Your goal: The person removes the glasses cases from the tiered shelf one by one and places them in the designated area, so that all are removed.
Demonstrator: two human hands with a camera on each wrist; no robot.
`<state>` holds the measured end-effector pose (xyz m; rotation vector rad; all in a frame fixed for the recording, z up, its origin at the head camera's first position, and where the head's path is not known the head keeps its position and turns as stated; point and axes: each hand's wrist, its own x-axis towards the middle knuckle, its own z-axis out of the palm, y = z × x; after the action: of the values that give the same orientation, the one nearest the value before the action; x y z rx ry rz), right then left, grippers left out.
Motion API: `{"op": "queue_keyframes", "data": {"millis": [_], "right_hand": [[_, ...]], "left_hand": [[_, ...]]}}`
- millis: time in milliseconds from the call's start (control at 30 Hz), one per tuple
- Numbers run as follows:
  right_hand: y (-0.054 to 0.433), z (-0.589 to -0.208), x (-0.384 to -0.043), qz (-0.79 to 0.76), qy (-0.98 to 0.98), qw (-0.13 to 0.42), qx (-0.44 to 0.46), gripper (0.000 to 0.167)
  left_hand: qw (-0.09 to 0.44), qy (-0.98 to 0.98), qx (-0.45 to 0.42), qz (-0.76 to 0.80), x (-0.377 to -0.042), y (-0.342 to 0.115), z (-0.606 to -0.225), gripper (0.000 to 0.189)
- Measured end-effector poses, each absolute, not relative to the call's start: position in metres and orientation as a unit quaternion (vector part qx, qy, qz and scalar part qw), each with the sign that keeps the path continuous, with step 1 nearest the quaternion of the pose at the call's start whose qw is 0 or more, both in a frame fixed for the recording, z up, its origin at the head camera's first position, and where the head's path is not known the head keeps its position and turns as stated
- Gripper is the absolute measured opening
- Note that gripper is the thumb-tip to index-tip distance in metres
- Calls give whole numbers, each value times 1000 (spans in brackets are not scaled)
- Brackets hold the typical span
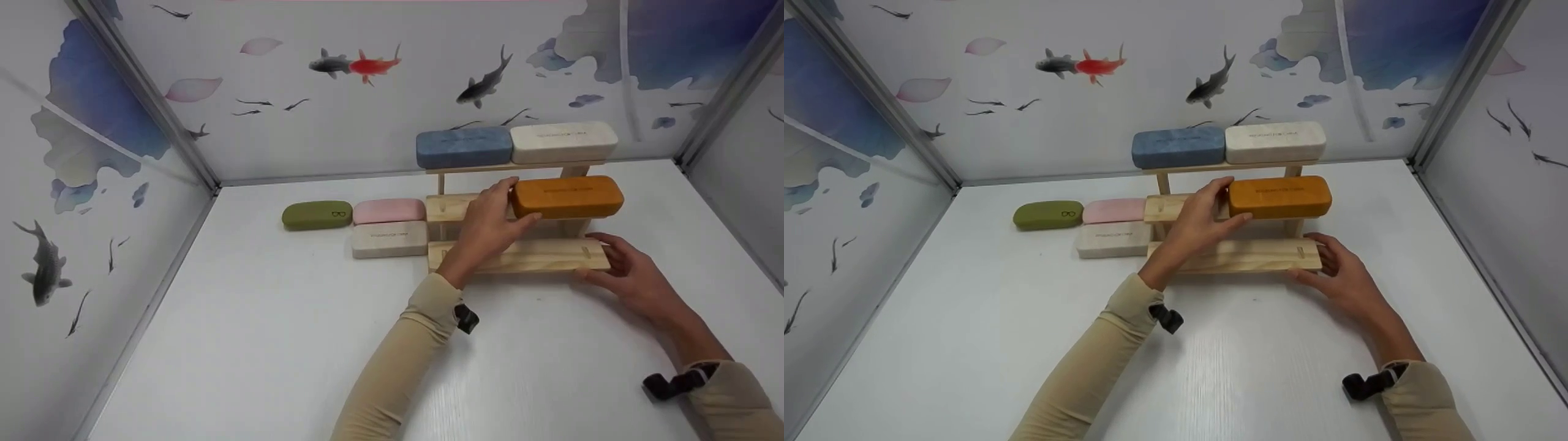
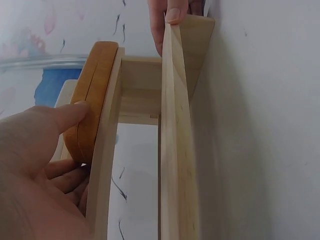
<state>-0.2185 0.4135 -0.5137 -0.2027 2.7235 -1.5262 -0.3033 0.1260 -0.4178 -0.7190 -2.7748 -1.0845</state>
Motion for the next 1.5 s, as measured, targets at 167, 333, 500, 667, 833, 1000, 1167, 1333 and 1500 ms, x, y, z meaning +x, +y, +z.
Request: {"op": "queue_keyframes", "data": {"millis": [167, 333, 500, 667, 833, 1000, 1167, 1333, 1500], "right_hand": [[412, -511, -217, -490, 870, 14, -49, 76], [411, -512, -217, -483, 874, 14, -46, 76], [412, -512, -217, -482, 874, 11, -58, 77], [411, -512, -218, -481, 875, 12, -58, 77], [411, -512, -218, -485, 873, 15, -49, 77], [410, -511, -218, -491, 870, 19, -38, 77], [411, -511, -218, -487, 872, 18, -44, 78], [411, -511, -218, -479, 877, 15, -47, 79], [410, -509, -218, -481, 875, 19, -39, 79]], "left_hand": [[43, -906, -231, -352, -302, 126, -420, 77], [32, -896, -234, -375, -301, 124, -421, 74], [24, -883, -245, -401, -301, 120, -421, 72], [21, -871, -250, -422, -301, 118, -422, 71], [31, -854, -268, -445, -301, 114, -424, 70], [46, -834, -287, -468, -301, 109, -424, 69], [46, -818, -298, -489, -301, 105, -425, 70], [40, -808, -297, -508, -301, 102, -427, 72], [54, -801, -300, -515, -300, 98, -431, 72]]}}
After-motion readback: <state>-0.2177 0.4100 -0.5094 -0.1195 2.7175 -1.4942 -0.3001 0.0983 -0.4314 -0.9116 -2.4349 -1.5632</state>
